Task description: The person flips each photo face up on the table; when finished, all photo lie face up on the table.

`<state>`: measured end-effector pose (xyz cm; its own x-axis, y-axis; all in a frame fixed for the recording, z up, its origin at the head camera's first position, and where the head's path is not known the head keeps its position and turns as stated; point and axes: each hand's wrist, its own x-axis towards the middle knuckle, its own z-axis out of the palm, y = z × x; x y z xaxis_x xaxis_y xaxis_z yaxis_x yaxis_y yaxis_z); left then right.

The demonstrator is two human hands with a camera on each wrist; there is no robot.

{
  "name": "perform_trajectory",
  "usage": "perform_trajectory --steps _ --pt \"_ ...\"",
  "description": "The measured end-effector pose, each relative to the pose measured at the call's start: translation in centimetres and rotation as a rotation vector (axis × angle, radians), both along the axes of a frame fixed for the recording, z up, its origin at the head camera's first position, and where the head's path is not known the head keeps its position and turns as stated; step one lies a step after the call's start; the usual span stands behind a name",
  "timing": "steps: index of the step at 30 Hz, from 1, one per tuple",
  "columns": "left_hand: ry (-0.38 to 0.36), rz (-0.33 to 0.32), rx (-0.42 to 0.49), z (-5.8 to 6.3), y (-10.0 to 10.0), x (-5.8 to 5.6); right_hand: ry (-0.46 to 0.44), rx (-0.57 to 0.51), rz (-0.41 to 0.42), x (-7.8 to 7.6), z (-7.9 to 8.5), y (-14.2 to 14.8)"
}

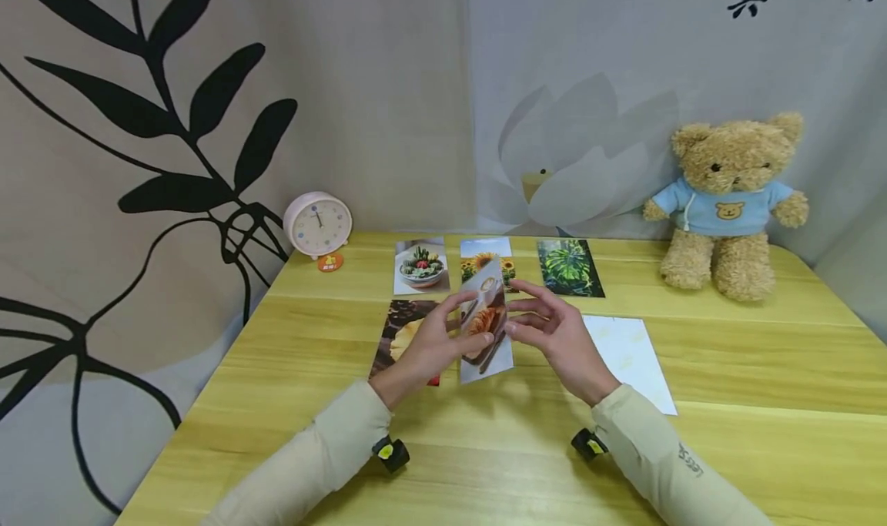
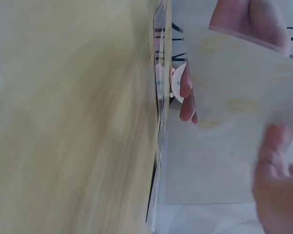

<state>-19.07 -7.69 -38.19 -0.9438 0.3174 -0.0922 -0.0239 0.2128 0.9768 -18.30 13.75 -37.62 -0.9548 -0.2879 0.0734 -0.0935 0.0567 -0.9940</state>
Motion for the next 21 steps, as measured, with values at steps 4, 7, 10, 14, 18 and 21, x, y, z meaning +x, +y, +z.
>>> perform_trajectory --steps 4,7,10,14,18,21 --pt "0.026 0.008 -0.036 -0.2 0.5 0.2 0.091 -0.06 -0.132 -0.1 -0.1 0.6" --pt "0.034 0.034 -0.043 -0.1 0.4 0.4 0.128 -0.085 -0.184 -0.1 0.0 0.8" --pt "0.038 0.059 -0.037 0.2 0.1 0.5 0.142 -0.062 -0.212 -0.2 -0.1 0.9" --pt "0.037 0.053 -0.044 0.4 -0.1 0.0 0.147 0.075 -0.255 -0.2 -0.3 1.2" --pt "-0.02 0.054 -0.041 0.1 -0.4 -0.9 0.085 0.223 -0.255 -0.2 -0.5 1.6" --pt "-0.072 0.076 -0.034 -0.3 -0.7 -1.4 0.001 0.259 -0.212 -0.2 -0.6 1.7"
